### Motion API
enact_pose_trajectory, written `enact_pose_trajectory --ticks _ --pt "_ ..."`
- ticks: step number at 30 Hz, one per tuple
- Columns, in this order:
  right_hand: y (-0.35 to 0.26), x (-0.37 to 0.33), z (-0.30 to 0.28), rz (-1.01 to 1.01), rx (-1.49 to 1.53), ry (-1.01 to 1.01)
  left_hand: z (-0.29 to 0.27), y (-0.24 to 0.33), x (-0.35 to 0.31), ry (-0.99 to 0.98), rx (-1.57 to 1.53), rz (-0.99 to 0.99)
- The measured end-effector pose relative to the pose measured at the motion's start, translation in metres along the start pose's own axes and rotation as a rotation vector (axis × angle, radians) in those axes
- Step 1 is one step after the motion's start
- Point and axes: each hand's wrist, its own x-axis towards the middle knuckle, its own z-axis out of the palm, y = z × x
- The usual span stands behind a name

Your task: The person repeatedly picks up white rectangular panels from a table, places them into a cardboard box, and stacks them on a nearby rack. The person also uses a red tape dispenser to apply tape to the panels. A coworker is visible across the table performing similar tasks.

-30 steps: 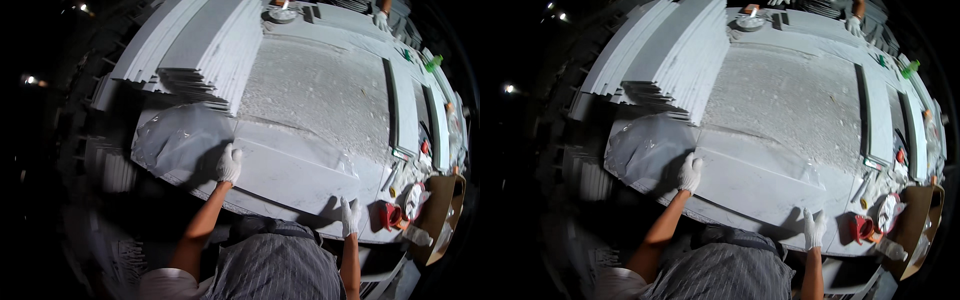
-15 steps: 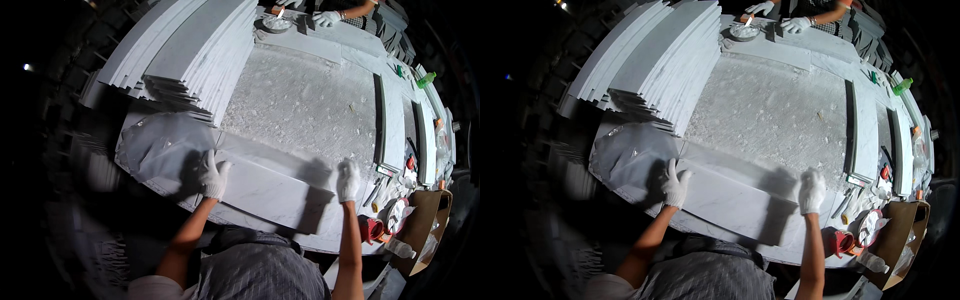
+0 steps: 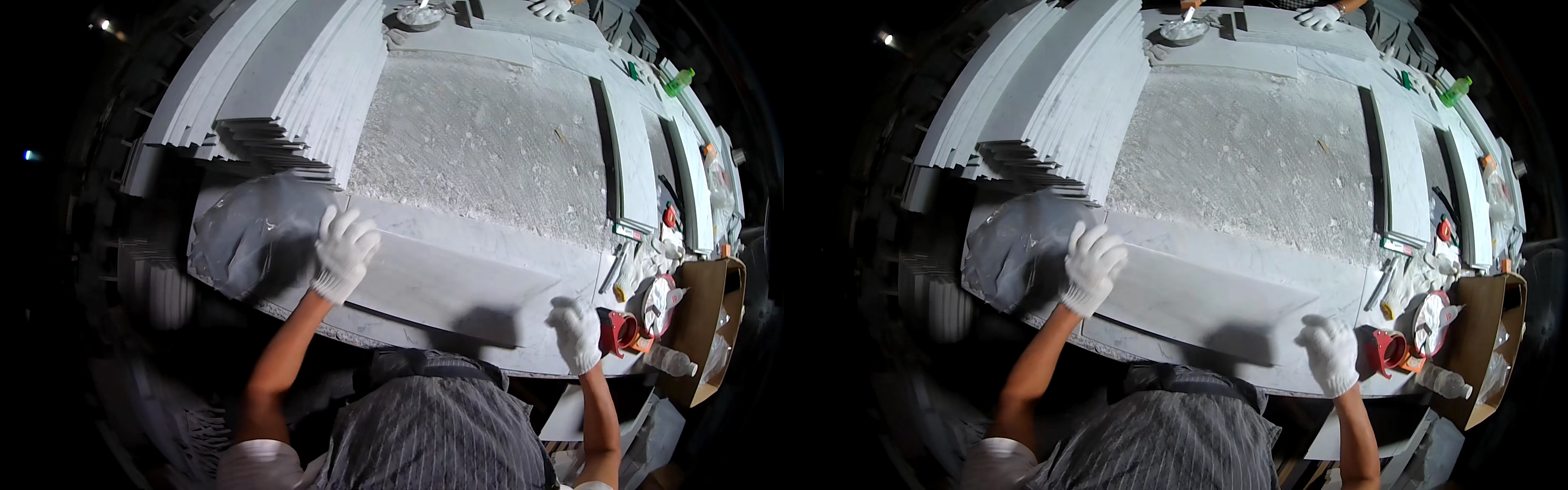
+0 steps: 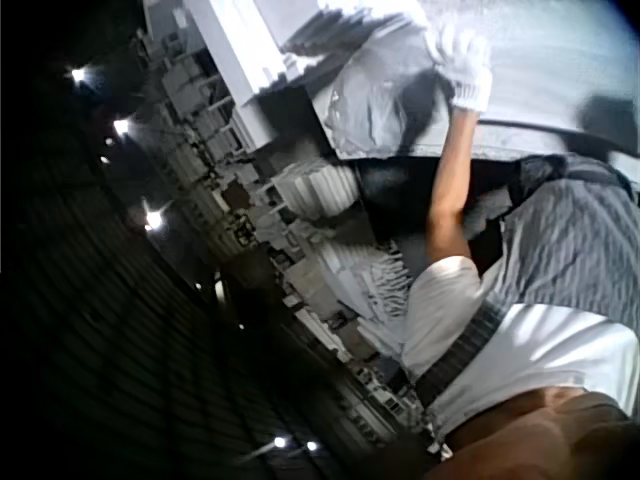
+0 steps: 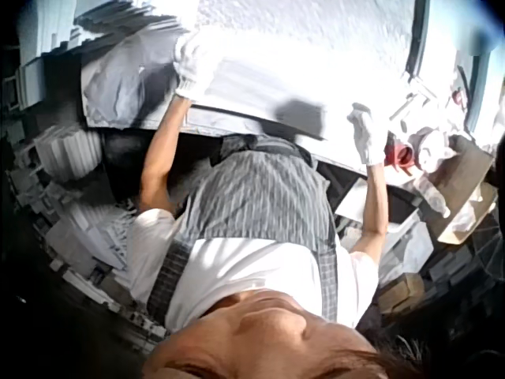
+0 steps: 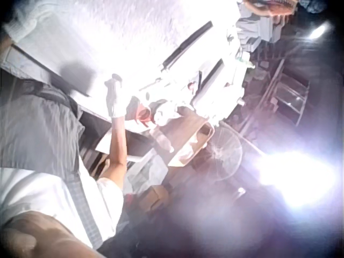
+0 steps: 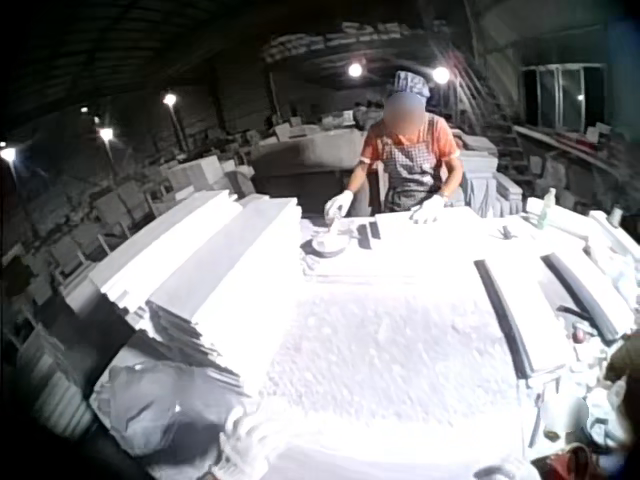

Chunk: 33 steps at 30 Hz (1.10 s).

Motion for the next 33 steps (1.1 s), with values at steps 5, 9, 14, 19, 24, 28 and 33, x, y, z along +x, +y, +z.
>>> enact_pose_trajectory --ticks 5,9,14,19,24,28,33 --pt "-0.003 -0.039 0.043 -0.046 -0.078 -0.046 -0.033 0.008 -0.085 -0.253 -0.009 0.176" --pt "-0.001 -0.055 0.06 -0.021 -0.107 -0.066 -0.059 0.024 -0.075 -0.474 -0.147 0.216" --pt "-0.004 -0.068 0.061 0.032 -0.147 -0.112 -0.004 0.054 -0.021 -0.241 -0.288 0.253" --pt "-0.023 -0.081 0.037 0.074 -0.141 -0.347 0.132 0.126 -0.024 -0.27 0.341 0.689" --pt "-0.053 -0.083 0.003 0.334 0.162 -0.255 0.127 0.212 -0.024 -0.378 0.017 0.783" --pt "-0.075 -0.022 0.011 0.364 0.332 0.222 0.085 0.216 -0.004 -0.515 -0.686 0.525" --pt "-0.044 0.021 0.075 0.322 -0.022 0.126 0.073 0.224 -0.008 -0.314 -0.682 0.403"
